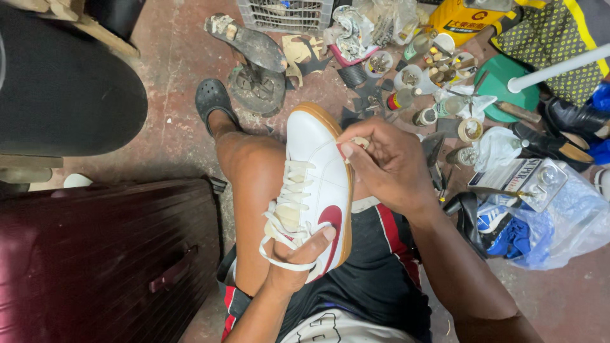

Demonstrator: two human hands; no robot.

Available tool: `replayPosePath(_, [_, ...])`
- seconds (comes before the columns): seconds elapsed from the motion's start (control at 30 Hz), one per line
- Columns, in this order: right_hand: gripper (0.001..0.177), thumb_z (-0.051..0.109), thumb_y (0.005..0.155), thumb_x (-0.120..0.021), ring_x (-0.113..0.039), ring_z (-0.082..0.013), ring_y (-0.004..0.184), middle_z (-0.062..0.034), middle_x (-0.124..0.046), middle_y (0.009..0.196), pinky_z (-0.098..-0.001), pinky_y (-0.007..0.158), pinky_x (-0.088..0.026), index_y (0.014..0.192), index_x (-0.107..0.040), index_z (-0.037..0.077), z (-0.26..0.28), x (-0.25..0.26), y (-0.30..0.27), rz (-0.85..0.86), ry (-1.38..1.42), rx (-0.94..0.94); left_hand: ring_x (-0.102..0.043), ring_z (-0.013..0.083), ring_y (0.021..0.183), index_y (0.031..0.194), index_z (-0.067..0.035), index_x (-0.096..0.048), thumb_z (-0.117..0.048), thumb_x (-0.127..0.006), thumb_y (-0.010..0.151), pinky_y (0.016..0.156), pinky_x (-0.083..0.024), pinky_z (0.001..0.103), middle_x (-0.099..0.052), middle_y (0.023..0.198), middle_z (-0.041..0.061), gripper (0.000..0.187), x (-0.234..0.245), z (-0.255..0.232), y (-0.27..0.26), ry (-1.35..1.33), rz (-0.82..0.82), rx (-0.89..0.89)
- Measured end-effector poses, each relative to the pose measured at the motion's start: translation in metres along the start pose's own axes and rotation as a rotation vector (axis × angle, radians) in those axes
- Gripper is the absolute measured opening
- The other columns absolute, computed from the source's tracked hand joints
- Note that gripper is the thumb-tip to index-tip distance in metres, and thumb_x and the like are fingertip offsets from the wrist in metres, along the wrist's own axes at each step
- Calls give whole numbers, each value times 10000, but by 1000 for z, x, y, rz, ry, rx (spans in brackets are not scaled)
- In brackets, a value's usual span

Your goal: The person scrubs the upper and sole of a white sneaker with a red swoosh using a small abrasive pad, then wipes the shoe with a white cloth. The person repeats scrubbing and wiping on different areas of the shoe while seated on the floor.

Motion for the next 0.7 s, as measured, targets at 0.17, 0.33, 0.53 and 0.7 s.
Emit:
replayPosePath(0.17, [115,4,1018,-626,-648,-27,799,-40,-717,933,-187,668,-523,1121,-661,-32,-2,5,-1,35,-45,-44,-690,208,1026,1279,66,-619,-42,-722,816,922,-562,336,-724,1133,136,487,2,1,1,22,-12,4])
replayPosePath(0.33, [116,-3,1026,-621,-660,-35,844,-46,-714,967,-197,704,-536,1134,-653,-32,-4,5,-1,28,26,-16,-692,215,1008,1275,74,-628,-54,-726,816,913,-566,341,-728,1117,143,486,1,0,1,42,-19,23])
replayPosePath(0.53, [122,21,1035,-632,-633,-54,817,-53,-699,956,-215,706,-513,1146,-643,-28,-3,13,-7,26,38,-6,-695,222,1042,1309,71,-607,-48,-716,800,945,-558,341,-726,1139,140,534,0,-5,2,-17,-7,20])
replayPosePath(0.7, [180,70,1060,-628,-596,-79,704,-40,-668,924,-215,641,-479,1221,-616,-10,-4,65,-17,-232,112,30,-689,240,1003,1275,26,-545,-6,-757,677,884,-567,355,-701,1093,120,636,16,0,-4,-78,-241,1])
Point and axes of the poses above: each hand's wrist, its own y-axis towards the middle knuckle, its own x-axis out of the back of the hand, z = x × y, the point moved 7 cm from there along y, towards the middle knuckle
